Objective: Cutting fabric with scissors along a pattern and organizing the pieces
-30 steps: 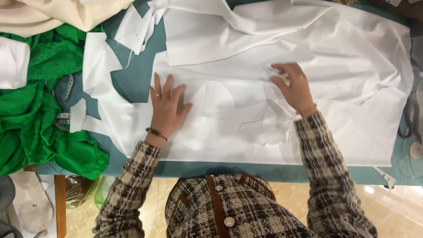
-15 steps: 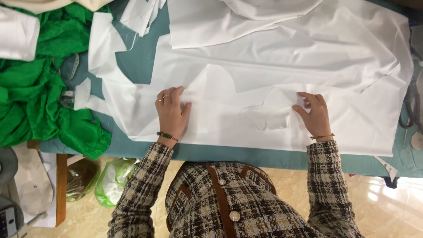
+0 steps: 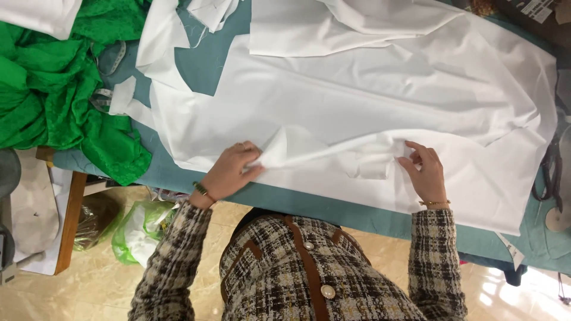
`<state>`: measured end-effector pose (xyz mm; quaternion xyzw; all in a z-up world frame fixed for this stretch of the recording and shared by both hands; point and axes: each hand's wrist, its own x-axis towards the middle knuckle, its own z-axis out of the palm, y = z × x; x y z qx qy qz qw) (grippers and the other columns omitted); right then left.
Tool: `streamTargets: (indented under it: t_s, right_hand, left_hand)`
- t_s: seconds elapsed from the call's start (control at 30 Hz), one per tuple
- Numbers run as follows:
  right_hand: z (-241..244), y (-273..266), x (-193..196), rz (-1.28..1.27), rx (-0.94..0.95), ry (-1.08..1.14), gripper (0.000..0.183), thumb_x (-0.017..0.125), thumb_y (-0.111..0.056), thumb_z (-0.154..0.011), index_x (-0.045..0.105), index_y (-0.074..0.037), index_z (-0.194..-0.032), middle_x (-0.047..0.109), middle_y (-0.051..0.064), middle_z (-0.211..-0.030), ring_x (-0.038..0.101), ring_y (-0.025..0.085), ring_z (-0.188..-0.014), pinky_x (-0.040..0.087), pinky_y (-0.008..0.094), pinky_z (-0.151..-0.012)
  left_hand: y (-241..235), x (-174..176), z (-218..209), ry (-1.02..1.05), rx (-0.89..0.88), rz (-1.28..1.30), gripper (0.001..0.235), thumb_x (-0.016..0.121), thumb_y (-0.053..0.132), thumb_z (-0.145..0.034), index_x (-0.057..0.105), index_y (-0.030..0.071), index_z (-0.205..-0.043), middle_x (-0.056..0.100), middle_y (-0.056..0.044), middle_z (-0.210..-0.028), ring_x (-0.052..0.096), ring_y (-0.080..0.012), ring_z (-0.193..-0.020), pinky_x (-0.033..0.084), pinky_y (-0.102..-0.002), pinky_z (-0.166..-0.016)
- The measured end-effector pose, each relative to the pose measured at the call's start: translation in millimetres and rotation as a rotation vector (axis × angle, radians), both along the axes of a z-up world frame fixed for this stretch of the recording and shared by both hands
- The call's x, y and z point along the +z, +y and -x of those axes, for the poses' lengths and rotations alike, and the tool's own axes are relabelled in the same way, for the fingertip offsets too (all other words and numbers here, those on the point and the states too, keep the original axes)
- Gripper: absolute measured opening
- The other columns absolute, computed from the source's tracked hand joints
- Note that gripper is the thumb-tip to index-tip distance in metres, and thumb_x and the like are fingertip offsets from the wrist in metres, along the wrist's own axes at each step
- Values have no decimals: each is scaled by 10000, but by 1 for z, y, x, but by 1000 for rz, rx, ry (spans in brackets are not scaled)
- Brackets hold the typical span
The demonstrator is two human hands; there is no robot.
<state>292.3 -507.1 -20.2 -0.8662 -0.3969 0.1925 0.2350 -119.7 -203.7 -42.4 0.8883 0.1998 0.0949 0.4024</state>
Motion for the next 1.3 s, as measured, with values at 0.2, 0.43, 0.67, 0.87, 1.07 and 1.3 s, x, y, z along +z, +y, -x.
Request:
streamTargets:
  t_s: [0.2,0.43,0.67,0.87,1.07,1.3]
  right_hand:
    - [11,-4,28,-47,-128,-16,561,794,-74,-942,537,7,-1435,420,219,-1249,573,406,-1044,515,499,-935]
    - [-16,-38,19,-86,-128,-115,687,820,8,-875,504,31,-1484,355,291,-1396,591,537,-1103,514,592,-990]
    - [-76,-102,-4,-51,-179,-158,596,790,-96,-929,560,-106,-1480,393,232,-1424,636,480,-1100,515,553,-1000]
    - [-196,-199,-54,-105,-343,-257,548,845,-135,-944,598,-57,-1427,473,256,-1299,641,502,-1021,509,558,-935]
    - [-256,-218,-69,-22,-555,-181,447,731,-212,-908,588,-70,-1308,462,137,-1219,553,312,-868,483,519,-767]
    - [-284,-238,-94,-160,-470,-251,117,789,-140,-960,675,-123,-942,638,8,-783,581,188,-694,493,427,-643]
  left_hand:
    - [-19,65,26,-169,-76,223,147,683,132,-931,601,15,-897,672,-178,-1232,600,-495,-1212,466,-599,-997]
    - [-33,28,47,-35,232,-162,157,780,129,-911,658,30,-909,701,-152,-1165,643,-427,-1186,509,-534,-1026]
    - [-69,21,-8,93,384,-536,389,819,277,-945,656,137,-1270,615,-89,-1328,543,-357,-1311,436,-511,-1068]
    - [-79,-2,-62,154,312,-645,556,769,436,-972,623,139,-1419,684,-144,-1252,645,-383,-1172,497,-518,-927]
    - [-59,-5,-66,448,153,-416,368,763,293,-926,643,103,-1218,670,-110,-1062,659,-352,-966,525,-521,-696]
    - [-75,17,-50,243,144,-334,180,720,111,-1014,743,-21,-1135,659,-192,-1134,629,-352,-1041,532,-497,-852]
